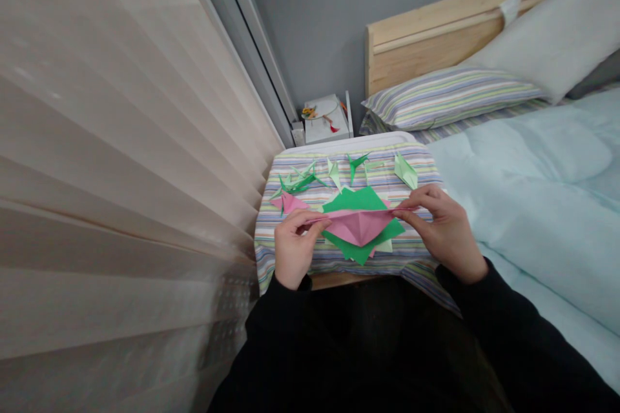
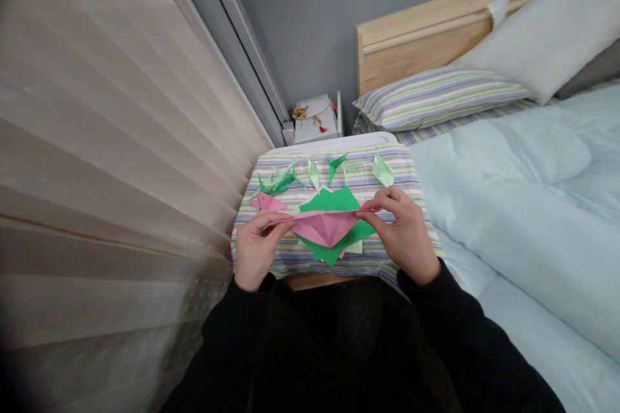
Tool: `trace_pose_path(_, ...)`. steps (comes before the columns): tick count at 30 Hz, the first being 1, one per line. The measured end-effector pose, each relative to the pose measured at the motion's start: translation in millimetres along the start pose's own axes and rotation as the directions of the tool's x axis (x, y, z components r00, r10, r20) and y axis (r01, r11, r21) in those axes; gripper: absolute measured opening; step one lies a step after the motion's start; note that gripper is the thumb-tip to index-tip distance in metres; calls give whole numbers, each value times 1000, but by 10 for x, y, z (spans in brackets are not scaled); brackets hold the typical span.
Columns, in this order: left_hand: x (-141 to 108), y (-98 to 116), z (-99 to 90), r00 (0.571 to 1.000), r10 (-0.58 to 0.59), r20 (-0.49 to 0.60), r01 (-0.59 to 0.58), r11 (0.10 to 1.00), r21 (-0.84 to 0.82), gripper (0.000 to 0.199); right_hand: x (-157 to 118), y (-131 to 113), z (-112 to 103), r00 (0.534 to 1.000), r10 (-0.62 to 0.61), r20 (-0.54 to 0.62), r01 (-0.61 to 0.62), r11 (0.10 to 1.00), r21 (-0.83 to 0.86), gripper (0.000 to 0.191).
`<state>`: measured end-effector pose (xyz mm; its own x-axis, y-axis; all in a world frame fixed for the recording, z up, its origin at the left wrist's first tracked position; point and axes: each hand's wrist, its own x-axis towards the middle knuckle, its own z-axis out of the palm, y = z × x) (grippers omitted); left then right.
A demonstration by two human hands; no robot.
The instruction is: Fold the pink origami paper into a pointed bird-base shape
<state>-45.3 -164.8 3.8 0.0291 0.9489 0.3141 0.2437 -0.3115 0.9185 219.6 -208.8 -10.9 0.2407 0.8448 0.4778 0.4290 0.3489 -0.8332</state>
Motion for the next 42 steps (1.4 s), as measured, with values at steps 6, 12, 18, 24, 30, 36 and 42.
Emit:
trace_pose_path(6, -4, 81, -20, 990, 23, 140, -7, 993, -118, 8, 18, -85, 0, 967, 223, 126, -255, 873, 416, 15)
trace_pose_path(12, -70, 305, 92, 895, -146, 422, 156, 988, 11, 15, 37, -279, 98, 956, 232, 179, -283, 892, 352, 23)
trace_pose_path(18, -72, 413, 195, 861, -144, 487, 152, 988, 25, 19, 51, -329, 165, 953, 174, 247, -264, 878, 400, 18)
trace_pose_path(24, -53, 286, 155, 876, -194, 442, 230, 973, -29, 20, 73, -191, 67, 958, 268, 106, -284, 810, 513, 17)
trace_pose_path(30, -20, 275, 118, 832, -192, 520, 194, 980, 52, 18, 14, -210, -131, 892, 101, 441, -320, 830, 457, 55)
trace_pose_path(36, 43, 350, 95, 794, -149, 589, 62, 984, 165, 19, 85, -245, -174, 787, 52, 614, -271, 925, 268, 13)
trace_pose_path(42, 142, 459, 53, 945, 92, 314, -153, 973, 174, 10, 57, -268, -125, 784, 139, 606, -332, 918, 219, 13)
